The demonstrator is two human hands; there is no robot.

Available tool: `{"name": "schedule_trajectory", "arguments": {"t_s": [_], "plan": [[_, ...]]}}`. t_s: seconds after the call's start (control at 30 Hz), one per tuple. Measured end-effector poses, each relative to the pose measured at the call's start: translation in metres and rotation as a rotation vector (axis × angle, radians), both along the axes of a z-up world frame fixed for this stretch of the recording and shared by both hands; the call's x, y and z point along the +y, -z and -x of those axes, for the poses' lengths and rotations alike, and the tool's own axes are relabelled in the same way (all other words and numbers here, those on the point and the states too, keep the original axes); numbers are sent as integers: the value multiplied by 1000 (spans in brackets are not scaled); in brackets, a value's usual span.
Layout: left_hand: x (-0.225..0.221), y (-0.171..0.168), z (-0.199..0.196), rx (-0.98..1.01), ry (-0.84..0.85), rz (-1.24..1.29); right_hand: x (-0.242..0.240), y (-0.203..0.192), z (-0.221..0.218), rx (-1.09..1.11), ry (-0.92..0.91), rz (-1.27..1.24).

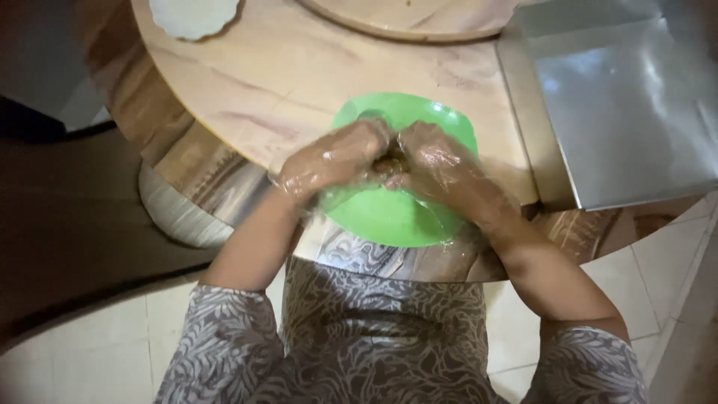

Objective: The person is using their hands to roll and shape a piece of brown dough into a long, thin rope on a green plastic mat.

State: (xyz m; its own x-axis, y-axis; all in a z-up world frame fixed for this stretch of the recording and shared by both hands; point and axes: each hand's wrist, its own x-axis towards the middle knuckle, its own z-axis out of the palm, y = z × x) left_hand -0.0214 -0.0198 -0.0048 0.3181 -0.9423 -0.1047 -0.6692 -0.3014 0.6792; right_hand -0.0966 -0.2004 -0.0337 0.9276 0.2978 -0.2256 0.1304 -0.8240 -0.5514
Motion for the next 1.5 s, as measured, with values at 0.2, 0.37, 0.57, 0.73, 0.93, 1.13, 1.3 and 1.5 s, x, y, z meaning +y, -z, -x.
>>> {"name": "schedule_trajectory", "arguments": {"t_s": [0.2,0.37,0.57,0.73,0.93,1.13,1.3,1.5], "plan": [[-5,13,-12,-141,49,47,1,58,-7,-405,29,292],[3,8,-14,-217,11,-7,12,14,0,-128,15,361],[7,6,-10,83,-168,-43,-22,71,-4,-768,-174,-381],[18,-10,-6,-26,-73,-33,-9,-26,8,-63,73,-143],[28,-15,-19,120,-36,13,-26,-24,3,39,63,-249],[11,-20,-8,293,-220,-64,-10,-30,7,35,120,-206],[10,-10,-11,250,-245,-138,-18,-5,-5,-55,89,-106],[15,-27,1,230,-228,-147,-18,-13,6,-22,115,-93]]}}
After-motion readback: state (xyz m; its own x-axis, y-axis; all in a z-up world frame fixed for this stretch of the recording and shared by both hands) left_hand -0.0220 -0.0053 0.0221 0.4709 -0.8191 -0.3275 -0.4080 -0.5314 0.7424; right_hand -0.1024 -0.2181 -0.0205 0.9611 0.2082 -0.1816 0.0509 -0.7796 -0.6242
